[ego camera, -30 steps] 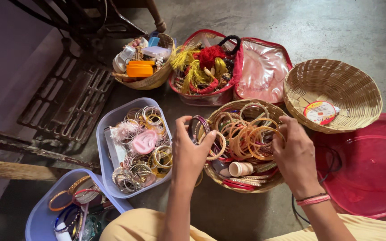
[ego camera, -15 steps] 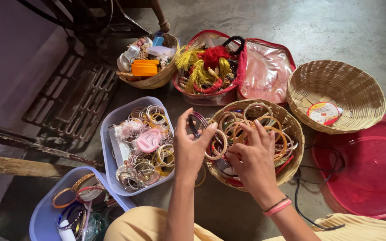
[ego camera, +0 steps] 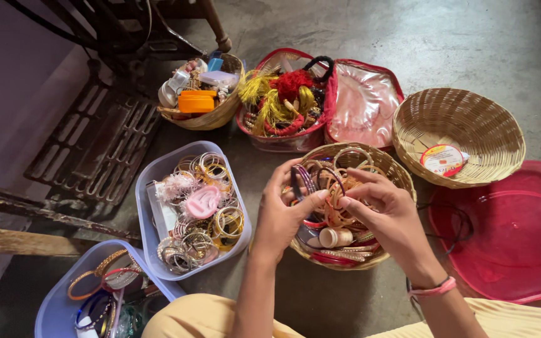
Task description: The person sits on the floor and sorts bangles from a woven basket into a red tray and a smaller basket. They pick up individual bangles, inspect them, and place them into designated containers.
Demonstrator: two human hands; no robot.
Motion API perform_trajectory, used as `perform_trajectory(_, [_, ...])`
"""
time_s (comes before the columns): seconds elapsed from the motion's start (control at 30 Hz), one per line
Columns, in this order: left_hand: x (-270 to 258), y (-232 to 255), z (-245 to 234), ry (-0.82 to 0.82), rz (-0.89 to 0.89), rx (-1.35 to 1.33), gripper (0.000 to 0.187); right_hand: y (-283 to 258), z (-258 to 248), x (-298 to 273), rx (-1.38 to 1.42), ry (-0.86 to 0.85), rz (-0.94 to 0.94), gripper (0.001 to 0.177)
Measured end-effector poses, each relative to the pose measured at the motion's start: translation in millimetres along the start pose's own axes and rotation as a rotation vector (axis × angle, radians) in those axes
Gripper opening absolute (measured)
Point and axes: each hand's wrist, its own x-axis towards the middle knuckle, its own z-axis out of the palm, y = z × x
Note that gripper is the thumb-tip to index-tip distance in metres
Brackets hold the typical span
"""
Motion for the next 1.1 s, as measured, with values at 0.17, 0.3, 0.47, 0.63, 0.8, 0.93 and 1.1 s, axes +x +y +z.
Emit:
perform_trajectory(0.17, [-5.0, 7.6, 9.9, -0.214, -0.181, -0.283, 0.072, -8.9, -8.9, -8.8, 0.192, -0.100, -0.098, 0.010])
perform_trajectory(0.3, [-5.8, 12.9, 15.8, -0.217, -0.190, -0.321, 0.075, -15.5, -11.3, -9.6, 0.256, -0.113, -0.198, 0.007])
perform_trajectory(0.47, [-5.5, 19.1, 7.9, -0.163, -0.170, -0.315, 0.074, -19.3, -24.7, -6.6, 0.737, 0.027, -0.006, 0.004])
perform_trajectory(0.63, [-7.7, 18.1, 18.5, -0.291, -0.192, -0.307, 0.075, -11.4, -45.6, -8.9, 0.871, 0.083, 0.052, 0.007])
perform_trajectory(0.8, [-8.6, 11.2, 33.1, -0.259, 0.040, -0.249, 0.077, 4.4, -45.1, -11.9, 0.874, 0.055, 0.053, 0.008])
perform_trajectory(0.93, [-12.2, 13.2, 39.3, -0.202, -0.013, -0.340, 0.077, 3.8, -23.6, -18.6, 0.751, 0.087, 0.032, 0.011])
perform_trajectory(1.1, [-13.0, 16.6, 36.4, -0.256, -0.094, -0.514, 0.077, -12.8, -15.4, -20.5, 0.636, 0.154, 0.122, 0.014])
